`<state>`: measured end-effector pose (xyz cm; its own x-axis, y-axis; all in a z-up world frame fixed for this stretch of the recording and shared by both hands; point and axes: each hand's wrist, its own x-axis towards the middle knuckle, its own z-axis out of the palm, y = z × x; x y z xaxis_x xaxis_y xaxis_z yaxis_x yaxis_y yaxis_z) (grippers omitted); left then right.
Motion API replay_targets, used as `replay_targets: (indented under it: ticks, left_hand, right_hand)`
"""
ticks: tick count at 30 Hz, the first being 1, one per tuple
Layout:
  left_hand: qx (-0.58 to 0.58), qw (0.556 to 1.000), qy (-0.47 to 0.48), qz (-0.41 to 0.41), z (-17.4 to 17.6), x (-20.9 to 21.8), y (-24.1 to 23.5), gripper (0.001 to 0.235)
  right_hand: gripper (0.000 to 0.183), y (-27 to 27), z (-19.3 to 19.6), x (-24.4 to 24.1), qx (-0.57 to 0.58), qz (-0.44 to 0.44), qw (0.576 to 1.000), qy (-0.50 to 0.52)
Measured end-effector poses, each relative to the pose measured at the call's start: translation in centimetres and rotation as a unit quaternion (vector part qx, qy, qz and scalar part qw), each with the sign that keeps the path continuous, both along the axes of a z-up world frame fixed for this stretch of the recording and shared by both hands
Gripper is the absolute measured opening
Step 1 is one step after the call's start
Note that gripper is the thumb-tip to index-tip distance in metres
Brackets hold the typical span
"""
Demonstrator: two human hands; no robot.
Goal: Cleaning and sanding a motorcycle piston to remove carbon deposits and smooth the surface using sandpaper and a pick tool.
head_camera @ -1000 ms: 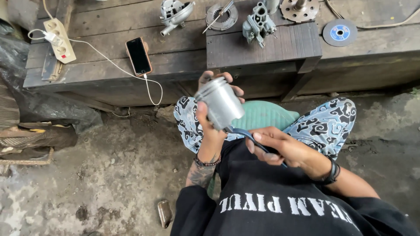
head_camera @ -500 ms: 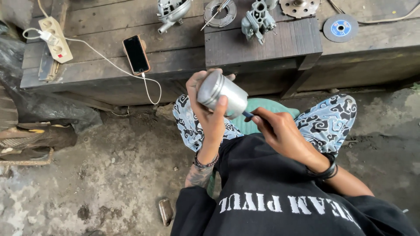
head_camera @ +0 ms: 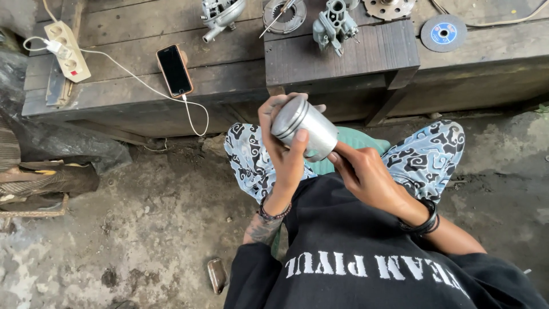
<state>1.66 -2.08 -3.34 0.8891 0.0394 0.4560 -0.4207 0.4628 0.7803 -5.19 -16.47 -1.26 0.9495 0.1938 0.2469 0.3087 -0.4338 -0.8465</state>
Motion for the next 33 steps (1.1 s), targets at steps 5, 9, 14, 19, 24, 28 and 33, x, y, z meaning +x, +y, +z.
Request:
replay_targets:
  ticks: [5,9,14,19,24,28,33]
  left_hand:
    - [-0.020,1.000,-0.008,0.021,0.1,0.9,1.4,0.064]
    - [0.005,1.000,0.011,0.018,0.5,0.0,0.6,0.066]
    - [-0.026,0.999,-0.006,0.018,0.2,0.7,0.9,0.067]
    - [-0.060,0.997,-0.003,0.057,0.7,2.0,4.4,0.069]
    - [-0.076,0.996,0.007,0.055,2.0,1.1,4.6,0.072]
    - [-0.111,0.994,0.017,0.005,1.3,0.8,3.0,0.074]
    - [-0.068,0.998,0.012,0.003,0.6,0.3,3.0,0.077]
  right_hand:
    - [0.022,-1.2,0.3,-1.0,0.005,0.012,0.999,0.043]
    - [0.023,-0.5,0.6,-0.5,0.002,0.012,0.999,0.037]
    - [0.019,-0.9,-0.5,-1.3,-0.016,-0.009,0.998,0.060]
    - [0.015,-4.1,-4.0,-0.3,-0.050,-0.038,0.995,0.071]
    - [0.024,-3.7,-2.9,0.0,0.035,-0.012,0.998,0.053]
    - [0.022,-1.0,-2.8,-1.1,0.063,0.043,0.995,0.060]
    - [0.016,-1.2,-4.4,-0.8,0.041,0.059,0.996,0.053]
